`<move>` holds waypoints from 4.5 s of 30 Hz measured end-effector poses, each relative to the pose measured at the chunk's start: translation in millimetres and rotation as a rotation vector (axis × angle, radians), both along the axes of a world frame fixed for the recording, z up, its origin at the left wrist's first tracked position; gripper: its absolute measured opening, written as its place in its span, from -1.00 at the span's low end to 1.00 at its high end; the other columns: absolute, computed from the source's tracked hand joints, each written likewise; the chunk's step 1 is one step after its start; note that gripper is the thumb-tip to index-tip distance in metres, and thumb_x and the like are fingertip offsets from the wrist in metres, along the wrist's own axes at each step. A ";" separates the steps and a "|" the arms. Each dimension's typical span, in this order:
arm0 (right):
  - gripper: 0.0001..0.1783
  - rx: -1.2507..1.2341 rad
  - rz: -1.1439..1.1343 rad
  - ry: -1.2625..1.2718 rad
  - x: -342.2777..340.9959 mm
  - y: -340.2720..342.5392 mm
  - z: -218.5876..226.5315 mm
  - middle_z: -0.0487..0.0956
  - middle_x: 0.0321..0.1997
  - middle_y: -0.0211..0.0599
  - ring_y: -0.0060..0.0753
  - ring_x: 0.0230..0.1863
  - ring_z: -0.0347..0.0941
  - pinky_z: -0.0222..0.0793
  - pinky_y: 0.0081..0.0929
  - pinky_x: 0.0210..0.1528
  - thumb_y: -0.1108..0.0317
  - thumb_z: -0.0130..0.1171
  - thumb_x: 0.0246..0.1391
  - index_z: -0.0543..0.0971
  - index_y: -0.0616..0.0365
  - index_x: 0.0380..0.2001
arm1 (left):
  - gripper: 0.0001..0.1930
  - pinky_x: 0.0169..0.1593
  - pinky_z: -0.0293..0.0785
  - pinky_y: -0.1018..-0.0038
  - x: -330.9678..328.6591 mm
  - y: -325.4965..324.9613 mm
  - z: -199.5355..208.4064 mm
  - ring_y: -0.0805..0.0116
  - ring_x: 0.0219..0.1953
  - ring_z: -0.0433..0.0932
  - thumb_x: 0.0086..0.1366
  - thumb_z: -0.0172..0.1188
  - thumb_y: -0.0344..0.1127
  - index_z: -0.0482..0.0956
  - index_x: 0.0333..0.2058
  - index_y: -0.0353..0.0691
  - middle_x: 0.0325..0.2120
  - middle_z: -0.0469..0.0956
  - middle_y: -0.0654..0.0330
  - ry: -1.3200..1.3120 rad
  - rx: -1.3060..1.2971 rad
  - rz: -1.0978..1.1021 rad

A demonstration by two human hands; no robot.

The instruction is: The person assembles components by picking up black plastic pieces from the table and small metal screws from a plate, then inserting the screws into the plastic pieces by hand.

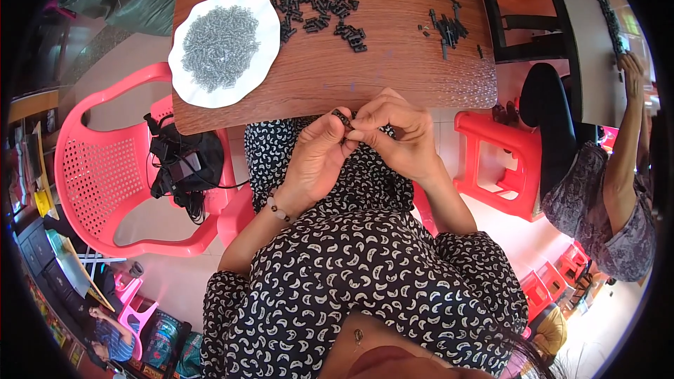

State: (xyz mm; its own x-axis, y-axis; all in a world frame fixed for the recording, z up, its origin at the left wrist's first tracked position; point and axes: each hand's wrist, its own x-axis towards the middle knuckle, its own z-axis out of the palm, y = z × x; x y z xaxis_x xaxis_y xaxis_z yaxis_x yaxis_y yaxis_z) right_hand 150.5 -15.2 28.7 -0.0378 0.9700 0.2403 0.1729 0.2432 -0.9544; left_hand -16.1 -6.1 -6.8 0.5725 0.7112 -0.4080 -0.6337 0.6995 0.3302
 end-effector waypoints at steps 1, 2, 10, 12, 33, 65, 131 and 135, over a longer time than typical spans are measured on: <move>-0.85 0.001 -0.001 -0.001 0.3 -0.9 0.1 0.61 -0.45 -0.35 -0.47 -0.35 0.43 0.32 -0.51 -0.24 0.61 0.38 -0.20 0.64 0.19 -0.48 | -0.78 -0.08 0.38 0.57 0.6 -0.7 1.4 0.57 -0.23 0.48 0.23 0.25 -0.18 0.60 -0.20 -0.13 -0.31 0.57 0.36 -0.001 0.001 -0.001; -0.85 0.008 0.002 0.002 0.4 -1.7 -0.1 0.60 -0.45 -0.35 -0.47 -0.35 0.42 0.32 -0.51 -0.24 0.61 0.37 -0.20 0.64 0.19 -0.48 | -0.77 -0.08 0.39 0.56 1.5 -1.2 4.4 0.56 -0.24 0.50 0.24 0.25 -0.19 0.60 -0.19 -0.14 -0.32 0.58 0.36 0.034 0.067 0.024; -0.86 0.018 0.019 0.065 -0.4 -6.7 1.1 0.60 -0.44 -0.34 -0.47 -0.35 0.42 0.32 -0.52 -0.25 0.62 0.36 -0.16 0.63 0.20 -0.47 | -0.92 0.04 0.39 0.45 0.1 -5.6 1.9 0.51 -0.11 0.47 0.24 0.23 -0.27 0.63 -0.35 -0.09 -0.19 0.54 0.44 0.088 0.168 0.026; -0.87 0.017 0.017 0.065 -0.7 -7.5 2.6 0.60 -0.44 -0.35 -0.47 -0.34 0.42 0.32 -0.52 -0.25 0.61 0.35 -0.15 0.63 0.19 -0.49 | -0.79 -0.05 0.44 0.48 3.3 -7.0 5.2 0.54 -0.24 0.52 0.20 0.28 -0.22 0.63 -0.23 -0.17 -0.32 0.60 0.36 0.090 0.193 0.071; -0.64 0.038 0.310 -0.144 9.9 4.1 19.0 0.58 -0.10 -0.19 -0.16 -0.08 0.43 0.33 -0.28 -0.01 0.32 0.23 0.00 0.59 0.21 -0.10 | -0.84 0.04 0.40 0.45 -2.8 -9.7 7.4 0.53 -0.16 0.48 0.18 0.29 -0.23 0.66 -0.30 -0.14 -0.29 0.57 0.35 -0.085 0.106 -0.081; -0.57 0.137 0.072 -0.187 16.1 7.3 10.1 0.57 -0.18 -0.29 -0.28 -0.11 0.43 0.27 -0.35 -0.01 0.20 0.50 -0.25 0.53 0.10 -0.32 | -0.73 -0.02 0.38 0.53 4.7 -0.3 3.6 0.53 -0.18 0.46 0.22 0.26 -0.21 0.59 -0.13 -0.16 -0.28 0.54 0.36 -0.088 0.119 -0.012; -0.83 0.248 -0.176 -0.618 58.0 109.7 12.1 0.59 -0.37 -0.21 -0.16 -0.29 0.46 0.39 -0.32 -0.24 0.48 0.29 -0.09 0.59 0.16 -0.34 | -0.72 -0.26 0.31 0.55 -7.2 26.7 -2.3 0.49 -0.43 0.32 0.39 0.05 -0.14 0.53 -0.24 -0.26 -0.54 0.39 0.35 0.042 -0.241 0.028; -0.82 0.162 -0.121 -0.614 49.5 85.4 -6.4 0.57 -0.40 -0.25 -0.20 -0.31 0.42 0.36 -0.36 -0.29 0.50 0.33 -0.14 0.60 0.18 -0.37 | -0.72 -0.26 0.31 0.54 -6.1 27.7 0.2 0.49 -0.43 0.32 0.39 0.05 -0.15 0.54 -0.25 -0.27 -0.54 0.39 0.35 0.077 -0.264 0.015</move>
